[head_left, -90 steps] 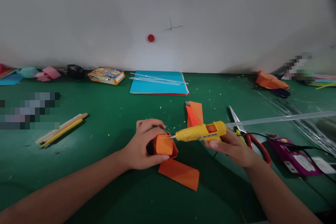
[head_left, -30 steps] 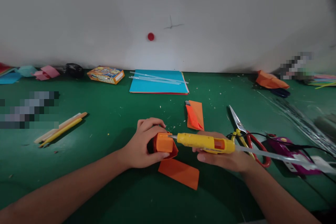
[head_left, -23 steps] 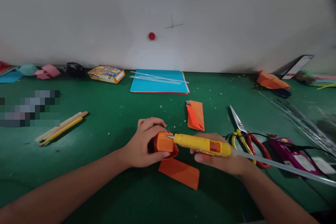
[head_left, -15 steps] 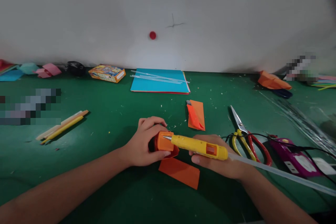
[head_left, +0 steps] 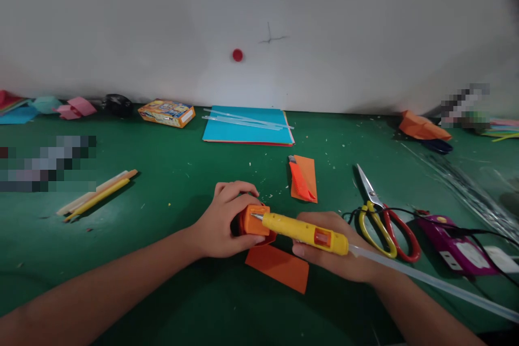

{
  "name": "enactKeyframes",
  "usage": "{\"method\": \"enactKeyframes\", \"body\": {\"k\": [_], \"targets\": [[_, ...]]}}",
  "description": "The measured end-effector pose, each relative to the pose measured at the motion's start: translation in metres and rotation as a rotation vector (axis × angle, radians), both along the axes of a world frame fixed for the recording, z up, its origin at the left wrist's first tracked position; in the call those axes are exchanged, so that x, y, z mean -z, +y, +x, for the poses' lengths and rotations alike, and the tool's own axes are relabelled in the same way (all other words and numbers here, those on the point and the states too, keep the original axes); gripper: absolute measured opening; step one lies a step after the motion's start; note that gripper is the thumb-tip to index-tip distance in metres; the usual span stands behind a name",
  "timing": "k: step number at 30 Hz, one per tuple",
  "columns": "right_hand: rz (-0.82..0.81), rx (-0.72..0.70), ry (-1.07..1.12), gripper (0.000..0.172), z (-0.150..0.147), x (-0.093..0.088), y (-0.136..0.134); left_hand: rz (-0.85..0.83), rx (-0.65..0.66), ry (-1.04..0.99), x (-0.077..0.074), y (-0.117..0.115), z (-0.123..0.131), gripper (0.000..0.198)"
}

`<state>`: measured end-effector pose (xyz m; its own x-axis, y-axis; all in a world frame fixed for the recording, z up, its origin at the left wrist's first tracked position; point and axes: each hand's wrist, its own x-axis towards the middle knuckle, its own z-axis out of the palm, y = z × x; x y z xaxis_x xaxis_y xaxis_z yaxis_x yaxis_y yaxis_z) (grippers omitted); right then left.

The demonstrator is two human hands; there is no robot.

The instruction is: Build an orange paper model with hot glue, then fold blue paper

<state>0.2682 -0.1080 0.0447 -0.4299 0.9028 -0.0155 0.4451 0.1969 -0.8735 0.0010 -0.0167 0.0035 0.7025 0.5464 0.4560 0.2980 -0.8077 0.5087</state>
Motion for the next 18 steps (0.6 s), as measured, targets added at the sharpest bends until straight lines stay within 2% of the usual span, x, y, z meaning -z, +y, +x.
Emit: {"method": "enactKeyframes", "body": {"k": [18], "targets": [[-0.033,0.007,0.002,0.039,0.0012,-0.0015,-0.0005,-0.003,-0.008,0.005,0.0009,0.0001,-0.0004,0.046]]}}
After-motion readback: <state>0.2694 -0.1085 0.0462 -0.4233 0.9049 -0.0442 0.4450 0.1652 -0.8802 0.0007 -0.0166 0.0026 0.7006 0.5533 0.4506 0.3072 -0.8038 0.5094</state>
